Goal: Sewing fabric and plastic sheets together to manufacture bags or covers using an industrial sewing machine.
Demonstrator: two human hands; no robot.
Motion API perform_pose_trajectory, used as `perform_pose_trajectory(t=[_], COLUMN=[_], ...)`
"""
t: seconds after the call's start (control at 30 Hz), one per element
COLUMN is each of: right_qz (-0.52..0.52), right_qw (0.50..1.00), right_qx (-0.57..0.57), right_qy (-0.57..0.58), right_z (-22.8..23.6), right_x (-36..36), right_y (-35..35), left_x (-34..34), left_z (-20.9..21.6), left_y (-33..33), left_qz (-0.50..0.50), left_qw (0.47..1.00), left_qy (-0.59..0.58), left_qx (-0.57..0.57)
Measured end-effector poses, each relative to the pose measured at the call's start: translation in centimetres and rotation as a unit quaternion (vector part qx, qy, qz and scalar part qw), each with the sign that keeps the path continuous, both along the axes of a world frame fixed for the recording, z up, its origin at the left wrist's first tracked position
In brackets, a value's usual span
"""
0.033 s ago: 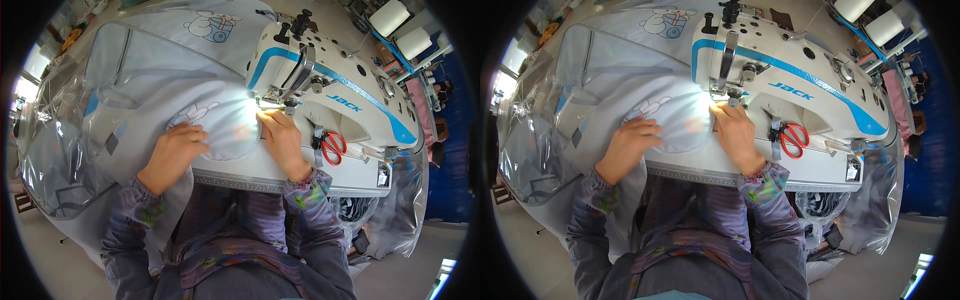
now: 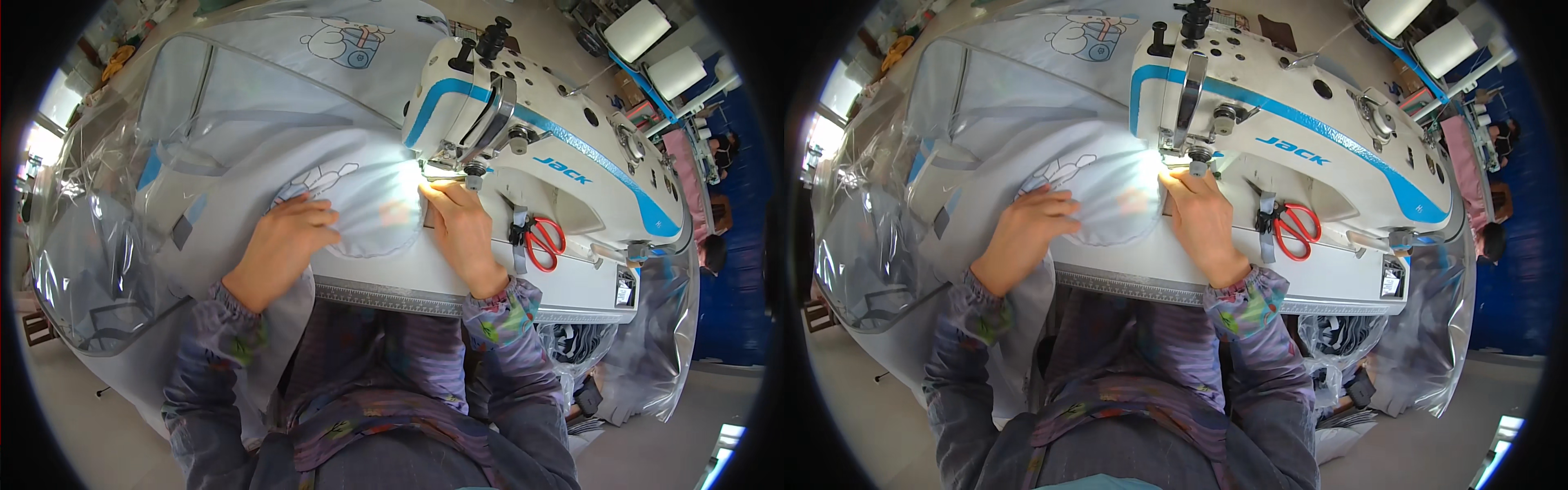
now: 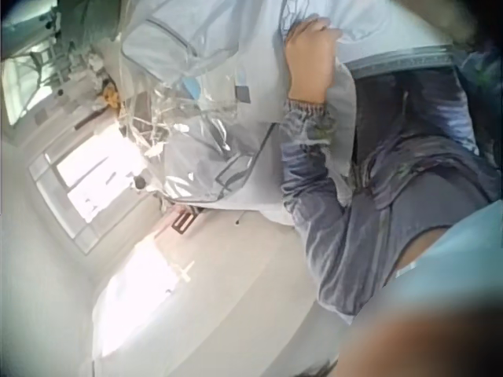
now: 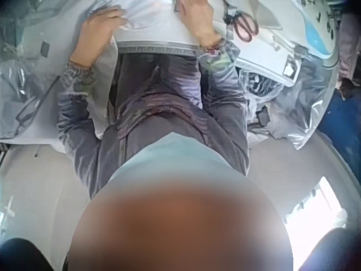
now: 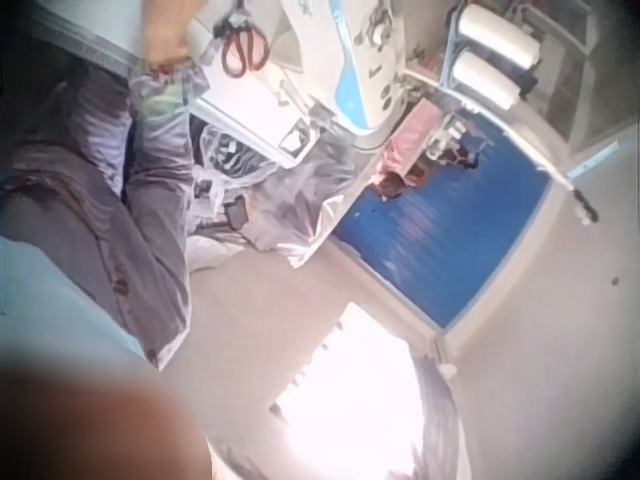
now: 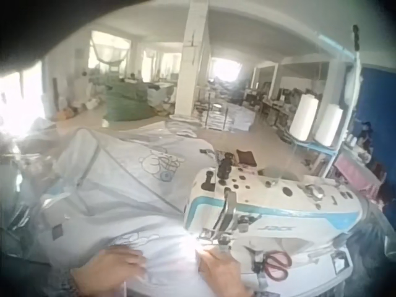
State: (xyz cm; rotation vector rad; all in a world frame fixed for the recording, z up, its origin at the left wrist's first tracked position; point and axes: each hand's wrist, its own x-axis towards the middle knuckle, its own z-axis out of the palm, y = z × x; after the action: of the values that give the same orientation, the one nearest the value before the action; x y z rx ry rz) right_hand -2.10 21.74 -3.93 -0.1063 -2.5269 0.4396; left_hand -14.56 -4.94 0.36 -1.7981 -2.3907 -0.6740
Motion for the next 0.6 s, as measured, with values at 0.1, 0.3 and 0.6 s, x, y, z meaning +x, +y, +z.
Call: perform_pose_trajectory(t=[0.1, 0.3, 0.6], right_qz=[0.005, 0.008, 0.014], right_qw=[1.0, 1.0, 1.0], right_qx=[-0.006, -0.013, 0.018], right_qy=[-0.001, -0.007, 0.003], right_z=[0.1, 0.3, 0.0], right_x=[0.1, 0.0, -0.1], right_y=[0.0, -0.2, -0.2], left_x=[-1.4, -2.4, -1.4], left_z=[0.1, -0.2, -0.4], left_y=[0.7, 2.0, 3.6], left_qz=[0.0, -0.001, 0.044], left_qw=[1.0, 0.999, 0.994], left_qy=[0.013, 0.032, 0.096], left_qx=[0.008, 0.027, 0.019])
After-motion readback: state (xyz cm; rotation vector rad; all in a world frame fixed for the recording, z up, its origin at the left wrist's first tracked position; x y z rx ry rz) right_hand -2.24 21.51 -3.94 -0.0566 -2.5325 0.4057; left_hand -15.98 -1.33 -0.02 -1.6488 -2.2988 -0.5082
